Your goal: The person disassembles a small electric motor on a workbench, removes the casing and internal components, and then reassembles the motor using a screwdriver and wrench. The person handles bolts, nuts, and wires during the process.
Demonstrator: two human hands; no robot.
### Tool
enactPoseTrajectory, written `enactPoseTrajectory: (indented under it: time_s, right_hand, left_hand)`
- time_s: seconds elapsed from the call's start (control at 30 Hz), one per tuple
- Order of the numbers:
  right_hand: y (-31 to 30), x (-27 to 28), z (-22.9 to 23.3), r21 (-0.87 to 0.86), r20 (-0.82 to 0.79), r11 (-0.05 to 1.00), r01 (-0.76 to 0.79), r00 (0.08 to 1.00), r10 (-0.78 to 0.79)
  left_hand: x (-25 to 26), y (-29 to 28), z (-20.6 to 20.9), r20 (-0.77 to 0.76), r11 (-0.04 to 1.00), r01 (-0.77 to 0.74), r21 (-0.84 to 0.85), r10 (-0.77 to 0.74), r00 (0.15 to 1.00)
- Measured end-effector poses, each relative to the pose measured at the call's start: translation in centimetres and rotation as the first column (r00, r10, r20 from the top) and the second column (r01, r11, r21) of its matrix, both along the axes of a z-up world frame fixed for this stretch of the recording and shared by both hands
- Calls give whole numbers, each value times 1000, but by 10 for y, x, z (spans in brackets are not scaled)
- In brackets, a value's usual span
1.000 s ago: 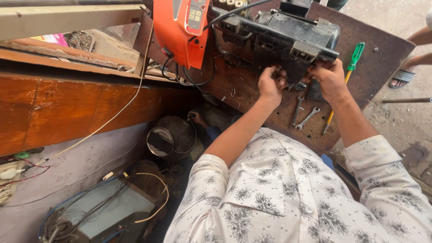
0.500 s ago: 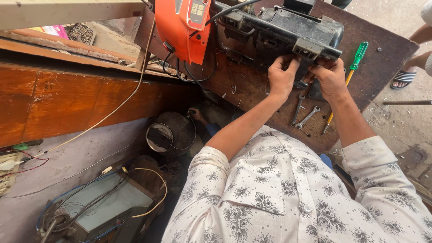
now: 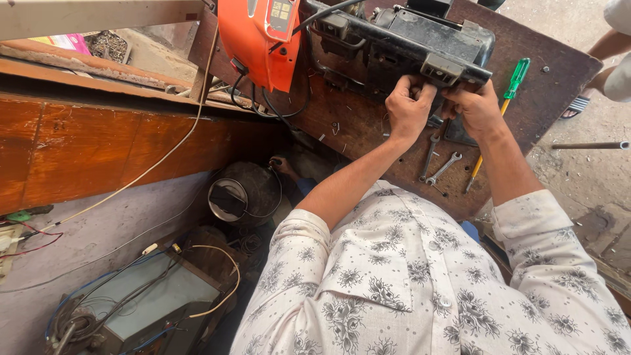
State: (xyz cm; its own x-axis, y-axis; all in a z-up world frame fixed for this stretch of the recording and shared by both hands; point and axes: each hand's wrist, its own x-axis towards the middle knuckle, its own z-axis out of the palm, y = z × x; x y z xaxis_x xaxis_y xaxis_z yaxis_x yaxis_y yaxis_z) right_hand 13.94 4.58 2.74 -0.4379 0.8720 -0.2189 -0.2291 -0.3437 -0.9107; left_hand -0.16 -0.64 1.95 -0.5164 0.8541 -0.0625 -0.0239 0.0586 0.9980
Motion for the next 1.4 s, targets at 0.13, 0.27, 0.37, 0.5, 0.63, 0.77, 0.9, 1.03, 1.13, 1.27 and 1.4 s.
enactPoseTrajectory:
  time_s: [0.13, 0.27, 0.37, 0.5, 0.63, 0.77, 0.9, 1.03, 1.13, 1.27, 1.4]
  right_hand:
    - [2, 2, -5, -49, -4, 999, 14, 1000, -14]
    - [-4, -1, -12, -48, -98, 997, 61, 993, -65]
    - [-11, -4, -18, -46, -140, 995, 89, 986, -95]
    - [-14, -11, -18, -42, -103, 987, 156, 982, -159]
    - [-15, -10, -17, 3, -84, 981, 192, 978, -191]
    - [-13, -15, -20, 7, -62, 970, 244, 968, -243]
    - [-27, -24, -15, -25, -13, 942, 334, 942, -334]
    - [-25, -40, -5, -66, 18, 893, 445, 896, -444]
    - [-34, -48, -4, -34, 42, 858, 512, 859, -511]
    - [-45, -78, 7, 80, 34, 664, 744, 663, -747]
    - [-72, -142, 19, 647, 198, 290, 705, 212, -957]
  left_hand:
    - [-10, -2, -11, 55, 998, 55, -4, -55, 997]
    - [-52, -5, -25, 24, 983, -182, 25, 182, 983]
    - [-103, 8, -31, 366, 971, -123, 204, 41, 930]
    - [-158, 17, -19, 560, 929, 369, 27, -320, 764]
    - [-173, 31, -4, 580, 846, 529, 74, -467, 667]
    - [-184, 47, -3, 560, 730, 682, 42, -583, 589]
    - [-188, 51, -10, 605, 678, 734, 35, -599, 524]
    - [-194, 61, -8, 676, 674, 739, 15, -551, 489]
    - [-201, 62, -12, 688, 617, 787, 9, -575, 443]
    - [-213, 66, -18, 693, 535, 839, 99, -642, 328]
    - [-217, 70, -24, 701, 531, 841, 102, -638, 318]
